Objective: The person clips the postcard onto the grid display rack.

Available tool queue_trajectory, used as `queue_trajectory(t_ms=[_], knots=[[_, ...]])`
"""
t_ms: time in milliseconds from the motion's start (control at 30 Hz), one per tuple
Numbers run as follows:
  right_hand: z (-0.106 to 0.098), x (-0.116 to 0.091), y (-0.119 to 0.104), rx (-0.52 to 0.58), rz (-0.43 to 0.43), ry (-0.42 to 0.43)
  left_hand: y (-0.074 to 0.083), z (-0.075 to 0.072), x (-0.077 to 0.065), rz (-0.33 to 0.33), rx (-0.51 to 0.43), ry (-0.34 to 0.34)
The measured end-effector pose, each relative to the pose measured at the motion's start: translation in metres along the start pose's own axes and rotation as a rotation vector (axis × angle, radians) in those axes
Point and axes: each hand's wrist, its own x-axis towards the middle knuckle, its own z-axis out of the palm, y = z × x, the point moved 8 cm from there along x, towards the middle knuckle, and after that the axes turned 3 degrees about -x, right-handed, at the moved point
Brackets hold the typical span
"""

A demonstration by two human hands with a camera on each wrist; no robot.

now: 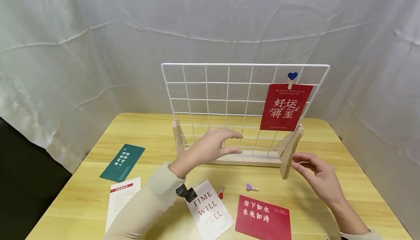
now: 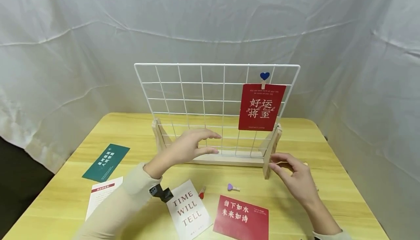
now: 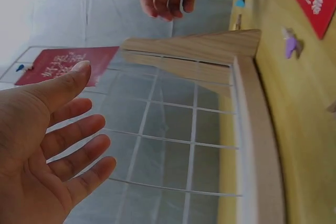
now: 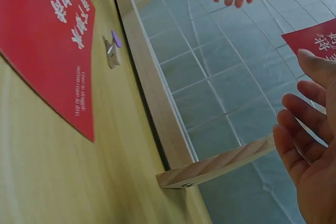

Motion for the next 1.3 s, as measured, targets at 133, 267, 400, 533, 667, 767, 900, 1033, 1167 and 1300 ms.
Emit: queue_trajectory(t_ms=[133, 267, 400, 533, 667, 767, 900, 1033, 1167, 1300], knots=[[0.009, -0.009, 0.004, -0.011, 0.016, -0.061, -0.011, 0.018, -0.006, -0.034, -0.025, -0.016], [0.019, -0.019, 0.006, -0.036, -0.005, -0.154, -0.019, 0.032, -0.011, -0.06, -0.066, -0.03], [0.028, -0.025, 0.003, -0.012, -0.077, -0.249, -0.025, 0.045, -0.013, -0.078, -0.097, -0.032], [0.039, -0.034, 0.002, 0.009, -0.127, -0.352, -0.031, 0.063, -0.016, -0.099, -0.124, -0.065], [0.05, -0.043, 0.006, -0.019, -0.108, -0.469, -0.032, 0.08, -0.018, -0.099, -0.132, -0.11], [0.057, -0.049, 0.012, -0.009, -0.051, -0.554, -0.03, 0.089, -0.018, -0.088, -0.119, -0.143], [0.068, -0.057, 0.017, 0.038, 0.037, -0.67, -0.028, 0.101, -0.019, -0.083, -0.116, -0.198], [0.079, -0.065, 0.017, 0.086, 0.08, -0.763, -0.028, 0.11, -0.022, -0.093, -0.114, -0.25], [0.082, -0.068, 0.013, 0.026, 0.045, -0.764, -0.027, 0.116, -0.023, -0.093, -0.101, -0.264], [0.084, -0.072, 0.008, -0.054, -0.01, -0.766, -0.022, 0.122, -0.023, -0.073, -0.073, -0.287]])
